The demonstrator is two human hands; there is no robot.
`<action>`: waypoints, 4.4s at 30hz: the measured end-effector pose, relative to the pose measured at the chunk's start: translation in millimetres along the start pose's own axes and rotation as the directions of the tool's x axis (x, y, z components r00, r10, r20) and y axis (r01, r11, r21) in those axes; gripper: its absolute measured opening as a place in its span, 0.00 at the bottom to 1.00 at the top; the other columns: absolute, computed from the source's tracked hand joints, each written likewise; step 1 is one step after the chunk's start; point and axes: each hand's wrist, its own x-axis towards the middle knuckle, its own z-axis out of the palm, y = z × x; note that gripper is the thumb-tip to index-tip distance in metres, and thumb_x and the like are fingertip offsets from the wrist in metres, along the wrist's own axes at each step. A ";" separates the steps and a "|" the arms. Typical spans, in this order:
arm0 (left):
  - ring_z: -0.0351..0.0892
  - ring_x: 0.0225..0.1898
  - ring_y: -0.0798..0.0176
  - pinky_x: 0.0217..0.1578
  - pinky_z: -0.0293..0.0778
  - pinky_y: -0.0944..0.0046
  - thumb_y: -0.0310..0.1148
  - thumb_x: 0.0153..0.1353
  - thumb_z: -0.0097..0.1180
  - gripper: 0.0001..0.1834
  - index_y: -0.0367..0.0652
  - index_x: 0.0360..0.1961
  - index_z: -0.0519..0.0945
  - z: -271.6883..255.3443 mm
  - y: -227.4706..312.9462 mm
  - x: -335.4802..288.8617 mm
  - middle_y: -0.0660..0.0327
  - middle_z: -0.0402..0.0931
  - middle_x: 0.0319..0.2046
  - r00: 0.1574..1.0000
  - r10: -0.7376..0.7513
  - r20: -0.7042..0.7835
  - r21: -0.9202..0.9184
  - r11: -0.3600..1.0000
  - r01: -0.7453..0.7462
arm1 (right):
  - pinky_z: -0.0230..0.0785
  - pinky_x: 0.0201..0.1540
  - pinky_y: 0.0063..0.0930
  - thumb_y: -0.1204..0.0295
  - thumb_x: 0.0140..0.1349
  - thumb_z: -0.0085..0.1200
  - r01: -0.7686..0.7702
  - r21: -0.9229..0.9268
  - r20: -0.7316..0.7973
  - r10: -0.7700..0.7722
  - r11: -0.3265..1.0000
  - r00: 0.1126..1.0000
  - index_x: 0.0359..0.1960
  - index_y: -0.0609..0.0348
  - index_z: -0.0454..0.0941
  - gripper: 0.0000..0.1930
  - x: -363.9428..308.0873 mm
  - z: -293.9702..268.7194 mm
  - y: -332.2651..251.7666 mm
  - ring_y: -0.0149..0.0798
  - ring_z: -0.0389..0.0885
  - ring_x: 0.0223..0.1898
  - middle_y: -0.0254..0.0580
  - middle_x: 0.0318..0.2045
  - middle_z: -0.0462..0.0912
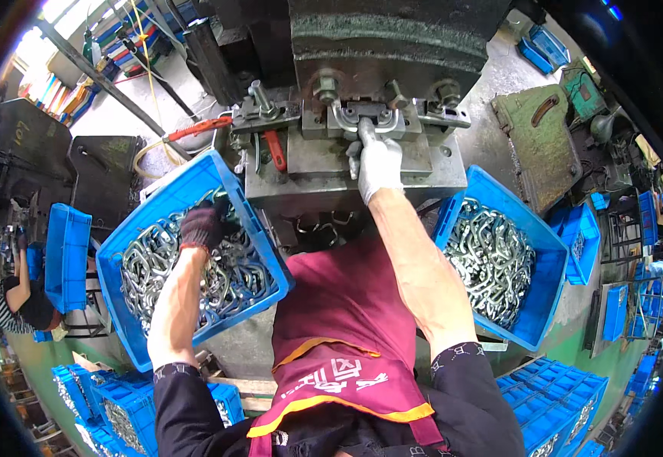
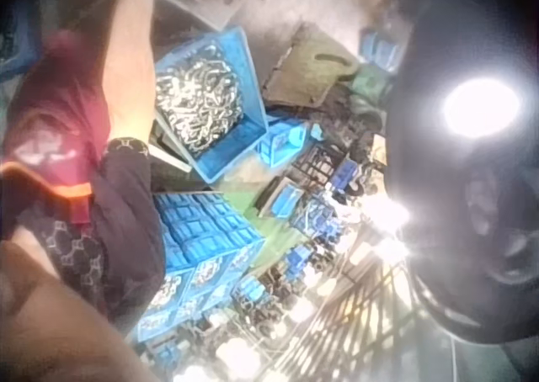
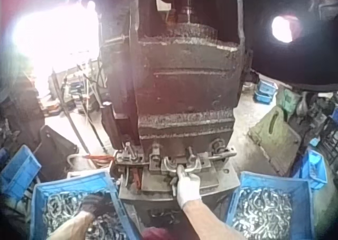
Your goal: The person places metal hooks into an industrial press machine for processing, then removes them into a blue plastic bin.
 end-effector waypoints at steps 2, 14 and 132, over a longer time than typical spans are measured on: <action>0.80 0.34 0.44 0.32 0.74 0.48 0.53 0.57 0.53 0.21 0.53 0.44 0.81 19.3 -25.5 0.9 0.47 0.79 0.30 0.981 0.128 -0.148 -0.024 0.991 -0.133 | 0.54 0.12 0.26 0.58 0.66 0.50 0.029 -0.069 0.021 -0.028 0.997 0.999 0.18 0.61 0.73 0.22 -6.4 10.8 -2.2 0.31 0.64 0.09 0.38 0.12 0.70; 0.76 0.23 0.62 0.25 0.69 0.63 0.47 0.65 0.47 0.20 0.42 0.42 0.80 -4.9 -17.1 -86.5 0.57 0.78 0.23 0.950 -0.306 0.058 -0.959 0.248 0.139 | 0.67 0.41 0.27 0.74 0.61 0.51 0.436 -0.434 0.003 -0.483 0.788 0.875 0.40 0.68 0.78 0.10 -11.5 -63.0 -3.6 0.31 0.75 0.37 0.42 0.37 0.81; 0.81 0.38 0.56 0.36 0.76 0.57 0.32 0.54 0.57 0.10 0.53 0.39 0.80 11.1 136.2 -166.6 0.61 0.80 0.40 0.579 -0.216 -0.786 -0.593 0.526 -0.610 | 0.63 0.54 0.38 0.58 0.68 0.36 0.315 -0.637 0.078 -0.348 0.703 0.934 0.63 0.56 0.66 0.25 8.6 -160.5 -26.5 0.41 0.71 0.56 0.41 0.62 0.68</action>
